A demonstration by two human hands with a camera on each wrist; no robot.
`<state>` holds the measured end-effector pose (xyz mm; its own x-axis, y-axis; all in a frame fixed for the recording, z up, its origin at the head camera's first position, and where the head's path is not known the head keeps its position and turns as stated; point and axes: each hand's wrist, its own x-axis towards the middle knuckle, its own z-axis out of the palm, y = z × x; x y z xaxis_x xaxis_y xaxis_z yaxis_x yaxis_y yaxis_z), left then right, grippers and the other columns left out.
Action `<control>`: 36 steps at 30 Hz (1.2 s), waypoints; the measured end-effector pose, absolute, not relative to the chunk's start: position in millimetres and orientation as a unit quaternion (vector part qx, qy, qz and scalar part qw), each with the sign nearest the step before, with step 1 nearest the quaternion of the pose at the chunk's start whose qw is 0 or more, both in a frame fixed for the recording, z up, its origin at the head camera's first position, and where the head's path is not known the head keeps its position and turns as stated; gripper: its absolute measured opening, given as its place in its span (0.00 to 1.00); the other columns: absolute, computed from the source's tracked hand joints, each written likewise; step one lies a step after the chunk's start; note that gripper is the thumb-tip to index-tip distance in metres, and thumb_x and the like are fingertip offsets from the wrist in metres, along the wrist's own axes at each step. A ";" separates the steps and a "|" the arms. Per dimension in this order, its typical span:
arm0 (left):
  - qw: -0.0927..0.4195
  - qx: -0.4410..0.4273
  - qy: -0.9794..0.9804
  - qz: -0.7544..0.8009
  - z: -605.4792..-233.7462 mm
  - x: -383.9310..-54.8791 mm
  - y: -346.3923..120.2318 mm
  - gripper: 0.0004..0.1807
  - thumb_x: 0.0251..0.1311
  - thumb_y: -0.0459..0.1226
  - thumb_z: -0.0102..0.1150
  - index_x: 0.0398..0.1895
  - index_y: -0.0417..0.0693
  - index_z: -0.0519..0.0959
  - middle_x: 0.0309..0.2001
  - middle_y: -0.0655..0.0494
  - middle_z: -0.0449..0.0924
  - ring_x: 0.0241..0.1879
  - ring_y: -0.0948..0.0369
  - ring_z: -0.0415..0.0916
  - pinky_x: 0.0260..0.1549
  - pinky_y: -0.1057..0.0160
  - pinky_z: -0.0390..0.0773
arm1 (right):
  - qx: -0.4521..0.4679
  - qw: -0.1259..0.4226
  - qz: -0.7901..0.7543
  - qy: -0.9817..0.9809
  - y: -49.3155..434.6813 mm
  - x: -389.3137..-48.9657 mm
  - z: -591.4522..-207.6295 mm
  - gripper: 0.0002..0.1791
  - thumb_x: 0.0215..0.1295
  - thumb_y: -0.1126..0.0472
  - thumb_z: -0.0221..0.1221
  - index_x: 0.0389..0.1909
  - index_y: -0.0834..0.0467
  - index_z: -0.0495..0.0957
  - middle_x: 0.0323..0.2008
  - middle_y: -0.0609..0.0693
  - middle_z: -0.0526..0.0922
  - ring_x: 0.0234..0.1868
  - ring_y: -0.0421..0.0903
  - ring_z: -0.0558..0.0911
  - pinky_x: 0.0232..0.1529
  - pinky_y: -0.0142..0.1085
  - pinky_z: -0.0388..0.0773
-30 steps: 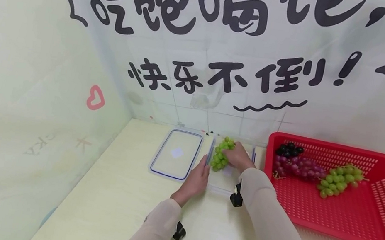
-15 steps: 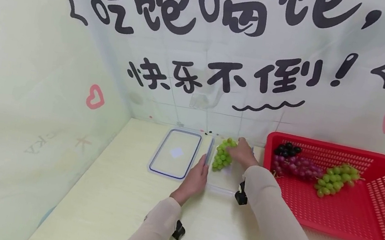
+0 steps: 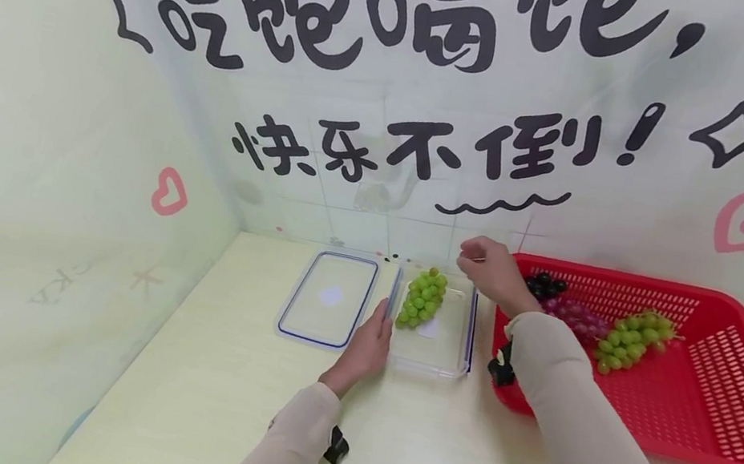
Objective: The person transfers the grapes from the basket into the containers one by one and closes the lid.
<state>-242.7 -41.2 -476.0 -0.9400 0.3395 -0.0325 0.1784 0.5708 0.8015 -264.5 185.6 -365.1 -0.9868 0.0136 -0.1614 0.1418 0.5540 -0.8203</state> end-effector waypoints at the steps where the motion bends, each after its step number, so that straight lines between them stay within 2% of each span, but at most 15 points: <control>1: 0.093 0.146 0.881 0.440 -475.9 -242.6 -40.8 0.28 0.79 0.36 0.30 0.77 0.34 0.47 0.71 0.32 0.62 0.71 0.42 0.60 0.71 0.47 0.61 | 0.047 0.061 -0.469 0.880 191.6 -262.4 -363.2 0.26 0.75 0.58 0.52 0.70 0.63 0.63 0.65 0.65 0.70 0.63 0.62 0.73 0.63 0.54 0.75; 9: 0.100 0.138 0.881 0.441 -475.1 -241.8 -39.4 0.29 0.79 0.36 0.31 0.78 0.36 0.46 0.72 0.33 0.59 0.72 0.42 0.58 0.72 0.46 0.60 | 0.065 0.030 -0.460 0.885 236.6 -245.0 -356.7 0.29 0.75 0.58 0.52 0.71 0.65 0.61 0.64 0.68 0.70 0.62 0.64 0.71 0.64 0.58 0.72; 16: 0.112 0.129 0.882 0.438 -474.7 -241.2 -38.9 0.29 0.79 0.37 0.31 0.79 0.37 0.44 0.74 0.35 0.56 0.73 0.43 0.56 0.73 0.47 0.58 | 0.074 0.039 -0.448 0.890 265.7 -229.5 -359.6 0.33 0.73 0.55 0.54 0.73 0.65 0.58 0.66 0.69 0.67 0.63 0.67 0.70 0.62 0.59 0.73; 30: 0.111 0.127 0.881 0.443 -475.7 -242.5 -37.9 0.29 0.79 0.37 0.31 0.78 0.36 0.45 0.75 0.36 0.55 0.74 0.44 0.55 0.73 0.47 0.57 | 0.095 0.037 -0.403 0.909 299.5 -215.9 -368.2 0.33 0.72 0.56 0.56 0.71 0.68 0.58 0.66 0.72 0.64 0.64 0.70 0.66 0.61 0.64 0.71; 36: 0.117 0.124 0.879 0.446 -476.2 -242.9 -37.9 0.29 0.79 0.38 0.30 0.79 0.37 0.44 0.75 0.37 0.55 0.74 0.44 0.54 0.74 0.48 0.56 | 0.090 0.061 -0.391 0.914 312.8 -212.3 -377.3 0.34 0.72 0.56 0.56 0.71 0.68 0.57 0.67 0.73 0.62 0.64 0.72 0.64 0.62 0.66 0.69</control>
<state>-242.9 -37.9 -476.2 -0.9419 0.3223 -0.0946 0.1140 0.5718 0.8125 -212.3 312.8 -377.3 -0.9764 0.1177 -0.1812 0.2123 0.6782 -0.7035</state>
